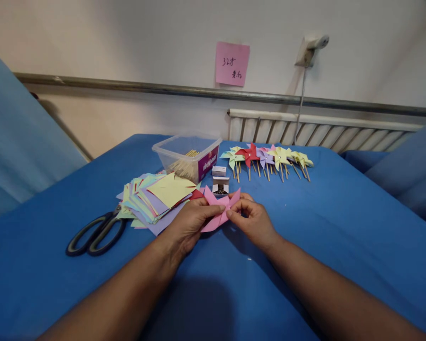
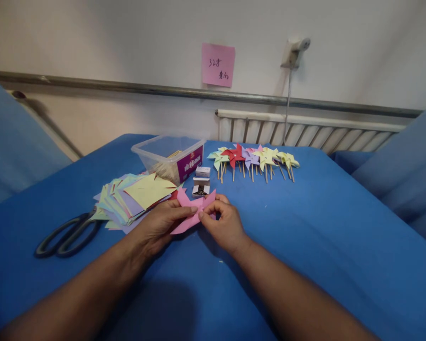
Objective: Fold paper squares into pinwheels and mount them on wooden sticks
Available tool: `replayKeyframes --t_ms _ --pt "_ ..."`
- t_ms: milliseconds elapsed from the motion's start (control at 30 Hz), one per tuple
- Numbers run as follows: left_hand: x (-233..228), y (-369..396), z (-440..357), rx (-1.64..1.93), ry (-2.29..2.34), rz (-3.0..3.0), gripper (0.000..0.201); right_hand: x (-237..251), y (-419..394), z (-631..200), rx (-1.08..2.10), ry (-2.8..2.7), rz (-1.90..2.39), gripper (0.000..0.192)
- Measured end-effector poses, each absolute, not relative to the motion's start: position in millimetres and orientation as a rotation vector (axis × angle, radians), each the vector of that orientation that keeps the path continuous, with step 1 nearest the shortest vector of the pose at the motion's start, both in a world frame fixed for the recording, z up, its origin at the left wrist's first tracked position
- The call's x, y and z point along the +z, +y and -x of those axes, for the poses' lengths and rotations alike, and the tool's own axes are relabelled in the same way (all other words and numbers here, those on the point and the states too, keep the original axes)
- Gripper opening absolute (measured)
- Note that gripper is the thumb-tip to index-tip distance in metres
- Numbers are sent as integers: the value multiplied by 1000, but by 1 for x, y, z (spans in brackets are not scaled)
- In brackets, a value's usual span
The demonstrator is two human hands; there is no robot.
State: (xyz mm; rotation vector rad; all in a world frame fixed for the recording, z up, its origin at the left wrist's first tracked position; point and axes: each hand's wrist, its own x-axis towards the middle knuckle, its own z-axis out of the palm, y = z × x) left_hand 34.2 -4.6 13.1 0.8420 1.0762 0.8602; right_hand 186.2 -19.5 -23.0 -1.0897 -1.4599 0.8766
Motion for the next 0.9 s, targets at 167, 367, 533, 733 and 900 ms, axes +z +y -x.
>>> replayKeyframes --t_ms 167,367,533,733,900 --pt "9 -3 -33 848 1107 -902 26 -22 -20 -186 835 -1474 1118 17" --pt "10 -2 -30 837 1137 -947 24 -23 -19 -187 858 -1458 1132 19" --pt "12 -3 -31 854 1162 -974 17 -22 -19 -187 840 -1468 1122 18" --pt "12 -3 -33 858 1193 -1027 19 -24 -20 -187 846 -1466 1104 17" --pt "10 -2 -33 854 1206 -1036 22 -24 -19 -187 842 -1460 1086 17"
